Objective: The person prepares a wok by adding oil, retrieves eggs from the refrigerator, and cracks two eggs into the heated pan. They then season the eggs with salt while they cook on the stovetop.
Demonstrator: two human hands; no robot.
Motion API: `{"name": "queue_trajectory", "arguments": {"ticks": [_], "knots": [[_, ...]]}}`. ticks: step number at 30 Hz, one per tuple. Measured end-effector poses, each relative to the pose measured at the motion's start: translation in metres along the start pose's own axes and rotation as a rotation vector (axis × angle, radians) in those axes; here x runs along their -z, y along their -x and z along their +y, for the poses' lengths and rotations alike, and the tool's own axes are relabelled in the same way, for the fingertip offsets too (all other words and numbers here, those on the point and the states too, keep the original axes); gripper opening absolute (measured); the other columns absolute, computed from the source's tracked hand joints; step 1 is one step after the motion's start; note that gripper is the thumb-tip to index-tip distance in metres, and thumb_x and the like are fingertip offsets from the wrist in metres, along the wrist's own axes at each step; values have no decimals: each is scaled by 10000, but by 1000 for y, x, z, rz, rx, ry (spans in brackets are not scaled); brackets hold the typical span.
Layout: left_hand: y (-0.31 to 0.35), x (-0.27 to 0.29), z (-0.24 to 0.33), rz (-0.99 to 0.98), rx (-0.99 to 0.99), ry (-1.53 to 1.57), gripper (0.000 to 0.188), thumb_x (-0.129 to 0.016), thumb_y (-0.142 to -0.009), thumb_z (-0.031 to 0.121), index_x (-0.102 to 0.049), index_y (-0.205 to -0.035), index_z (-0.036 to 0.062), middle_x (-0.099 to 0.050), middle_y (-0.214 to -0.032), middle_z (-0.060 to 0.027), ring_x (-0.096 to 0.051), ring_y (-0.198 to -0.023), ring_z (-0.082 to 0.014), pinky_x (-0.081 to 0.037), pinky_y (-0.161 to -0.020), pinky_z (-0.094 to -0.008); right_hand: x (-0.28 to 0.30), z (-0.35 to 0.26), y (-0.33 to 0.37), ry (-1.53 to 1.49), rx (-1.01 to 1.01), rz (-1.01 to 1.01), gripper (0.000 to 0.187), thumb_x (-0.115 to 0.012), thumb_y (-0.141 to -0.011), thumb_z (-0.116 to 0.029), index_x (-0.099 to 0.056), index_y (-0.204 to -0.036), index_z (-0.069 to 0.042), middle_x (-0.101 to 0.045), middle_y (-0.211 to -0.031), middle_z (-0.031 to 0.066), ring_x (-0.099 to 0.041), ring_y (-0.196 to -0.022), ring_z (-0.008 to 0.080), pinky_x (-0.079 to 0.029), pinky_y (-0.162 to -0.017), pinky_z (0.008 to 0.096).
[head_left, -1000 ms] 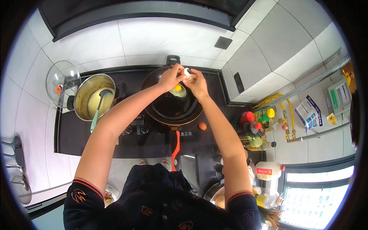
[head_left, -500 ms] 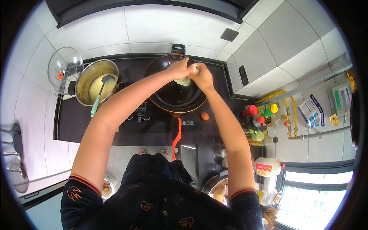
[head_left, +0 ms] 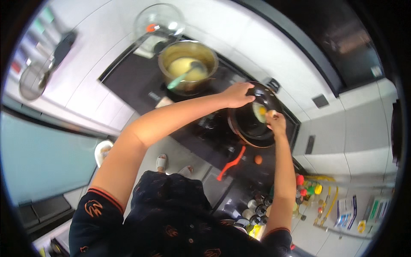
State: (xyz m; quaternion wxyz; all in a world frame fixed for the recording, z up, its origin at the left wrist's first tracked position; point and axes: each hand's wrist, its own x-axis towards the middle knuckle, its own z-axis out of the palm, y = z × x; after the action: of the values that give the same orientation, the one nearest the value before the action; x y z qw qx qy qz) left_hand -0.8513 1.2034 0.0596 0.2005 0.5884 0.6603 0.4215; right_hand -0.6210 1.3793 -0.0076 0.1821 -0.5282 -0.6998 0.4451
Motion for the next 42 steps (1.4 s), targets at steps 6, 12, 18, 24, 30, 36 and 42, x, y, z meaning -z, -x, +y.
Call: {"name": "queue_trajectory", "arguments": {"ticks": [6, 12, 18, 24, 30, 36, 42], "knots": [[114, 89, -8, 226, 146, 288, 447, -589, -932, 250, -488, -1295, 9, -520, -1278, -155, -590, -1113, -253, -474, -919, -348, -108, -136, 116, -270, 258, -299, 501, -773, -803, -154, -513, -1218, -50, -582, -1068, 58, -606, -890, 136, -524, -683, 243], [301, 222, -45, 580, 266, 221, 366, -578, -946, 176, -517, -1284, 48, -568, -1177, -67, -588, -1004, -128, -474, -881, -281, -268, -219, 272, -350, 634, -773, 530, -759, -788, -84, -500, -1249, -39, -560, -1132, 83, -592, -961, 153, -500, -814, 268], [474, 346, -50, 981, 482, -24, 391, -580, -925, 245, -555, -1233, 6, -644, -1043, -129, -617, -926, -166, -477, -828, -300, -473, -217, 409, -221, 676, -1166, 649, -750, -765, -99, -447, -1330, 2, -528, -1217, 176, -595, -1030, 232, -539, -838, 319], [545, 360, -66, 1029, 589, -109, 404, -592, -912, 251, -552, -1234, 11, -591, -1191, -168, -630, -1001, -220, -477, -856, -325, -528, -200, 470, 184, 722, -1321, 532, -713, -777, -95, -516, -1267, -35, -457, -1329, 174, -591, -1075, 263, -525, -884, 350], [473, 304, -97, 818, 461, 124, 369, -599, -912, 205, -550, -1223, 13, -588, -1116, -183, -625, -911, -210, -482, -834, -329, -394, -201, 411, 22, 651, -1132, 368, -666, -824, -51, -597, -1182, -90, -507, -1291, 133, -620, -1018, 220, -533, -832, 321], [328, 213, -36, 428, 225, 329, 389, -535, -968, 240, -483, -1295, 36, -467, -1327, -146, -543, -1163, -267, -452, -947, -360, -175, -191, 315, -290, 599, -220, 173, -609, -888, -11, -627, -1059, -35, -610, -867, 2, -545, -744, 52, -440, -649, 199], [201, 98, 29, 116, 50, 454, 382, -540, -972, 233, -481, -1295, 38, -425, -1366, -155, -501, -1205, -286, -433, -992, -384, 31, 0, 219, -284, 377, 613, 138, -611, -863, -21, -636, -998, -29, -629, -841, 8, -561, -731, 80, -463, -657, 221]]}}
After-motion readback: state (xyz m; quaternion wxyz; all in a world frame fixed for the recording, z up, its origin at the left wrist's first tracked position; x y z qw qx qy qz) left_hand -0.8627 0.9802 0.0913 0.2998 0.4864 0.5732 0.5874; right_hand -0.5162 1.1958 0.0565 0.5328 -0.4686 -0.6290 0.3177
